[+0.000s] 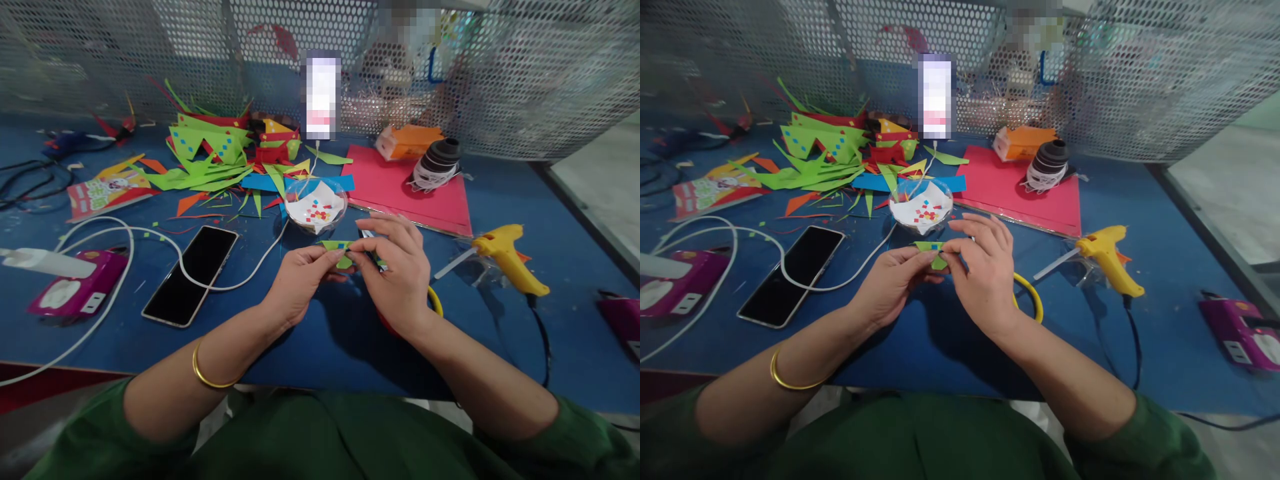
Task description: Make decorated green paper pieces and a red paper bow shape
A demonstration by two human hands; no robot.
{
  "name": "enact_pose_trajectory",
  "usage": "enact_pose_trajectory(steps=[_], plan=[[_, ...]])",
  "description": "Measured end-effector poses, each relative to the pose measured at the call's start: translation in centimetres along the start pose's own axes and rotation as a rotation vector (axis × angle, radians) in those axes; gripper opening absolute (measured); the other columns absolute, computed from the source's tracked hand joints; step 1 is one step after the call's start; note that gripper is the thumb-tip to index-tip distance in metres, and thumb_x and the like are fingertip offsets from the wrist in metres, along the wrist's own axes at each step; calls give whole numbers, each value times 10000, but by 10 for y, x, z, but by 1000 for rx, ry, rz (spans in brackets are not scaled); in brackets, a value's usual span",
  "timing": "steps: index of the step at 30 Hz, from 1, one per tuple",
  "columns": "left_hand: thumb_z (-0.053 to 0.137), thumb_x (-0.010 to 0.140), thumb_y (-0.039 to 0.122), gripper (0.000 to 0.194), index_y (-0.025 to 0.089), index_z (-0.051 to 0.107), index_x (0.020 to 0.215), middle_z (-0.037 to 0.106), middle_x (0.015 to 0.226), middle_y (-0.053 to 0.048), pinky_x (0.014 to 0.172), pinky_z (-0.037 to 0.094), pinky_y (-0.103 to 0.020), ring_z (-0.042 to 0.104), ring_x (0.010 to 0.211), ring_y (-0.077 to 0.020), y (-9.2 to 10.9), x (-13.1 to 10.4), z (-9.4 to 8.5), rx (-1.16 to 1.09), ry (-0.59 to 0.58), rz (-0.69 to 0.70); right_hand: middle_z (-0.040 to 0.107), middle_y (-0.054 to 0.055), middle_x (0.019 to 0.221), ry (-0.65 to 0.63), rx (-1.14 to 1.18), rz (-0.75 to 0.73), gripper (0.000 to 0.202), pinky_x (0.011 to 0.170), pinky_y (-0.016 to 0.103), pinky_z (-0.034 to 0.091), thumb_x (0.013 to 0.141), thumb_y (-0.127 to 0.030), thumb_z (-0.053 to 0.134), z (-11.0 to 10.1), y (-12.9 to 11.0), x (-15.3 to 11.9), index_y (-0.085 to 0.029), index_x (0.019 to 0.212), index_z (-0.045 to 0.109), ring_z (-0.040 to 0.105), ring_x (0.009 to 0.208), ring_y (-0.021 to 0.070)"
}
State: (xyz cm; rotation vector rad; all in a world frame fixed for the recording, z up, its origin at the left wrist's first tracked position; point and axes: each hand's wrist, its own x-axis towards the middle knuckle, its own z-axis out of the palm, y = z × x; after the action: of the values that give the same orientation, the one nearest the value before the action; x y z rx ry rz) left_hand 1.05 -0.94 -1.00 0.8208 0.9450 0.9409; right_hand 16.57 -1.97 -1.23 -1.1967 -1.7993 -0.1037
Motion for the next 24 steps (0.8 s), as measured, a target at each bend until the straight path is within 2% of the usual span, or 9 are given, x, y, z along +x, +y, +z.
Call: enact_pose_trajectory(steps=[4, 10, 15, 24], plan=[[807, 722, 378, 205, 177, 771, 712, 742, 759, -38, 693, 558, -281, 678, 689, -148, 0, 0, 0, 22, -14, 14, 755, 52, 1062, -6, -6, -6, 129, 1019, 512, 462, 886, -156, 657, 0, 1, 1, -240, 790, 675, 671, 1116, 268], [777, 762, 359, 190, 171, 776, 733, 755, 771, -56, 667, 555, -268, 689, 711, -155, 2, -1, 1, 50, -14, 45, 735, 46, 1076, -48, -8, -13, 128, 1022, 494, 443, 895, -154, 637, -1, 2, 1, -246, 809, 621, 661, 1121, 264], [757, 782, 348, 171, 182, 780, 749, 750, 733, -49, 661, 550, -272, 699, 711, -164, 2, -1, 0, 62, -17, 41, 737, 43, 1083, -104, 26, -17, 97, 1078, 504, 402, 917, -174, 623, -4, 3, 4, -247, 852, 634, 664, 1116, 245], [747, 779, 352, 175, 183, 762, 740, 755, 772, -54, 664, 549, -272, 708, 739, -172, 1, -1, 0, 115, 2, 53, 744, 38, 1011, -100, 52, 13, 123, 1066, 512, 422, 898, -152, 628, -2, 2, 3, -243, 818, 649, 679, 1099, 250]])
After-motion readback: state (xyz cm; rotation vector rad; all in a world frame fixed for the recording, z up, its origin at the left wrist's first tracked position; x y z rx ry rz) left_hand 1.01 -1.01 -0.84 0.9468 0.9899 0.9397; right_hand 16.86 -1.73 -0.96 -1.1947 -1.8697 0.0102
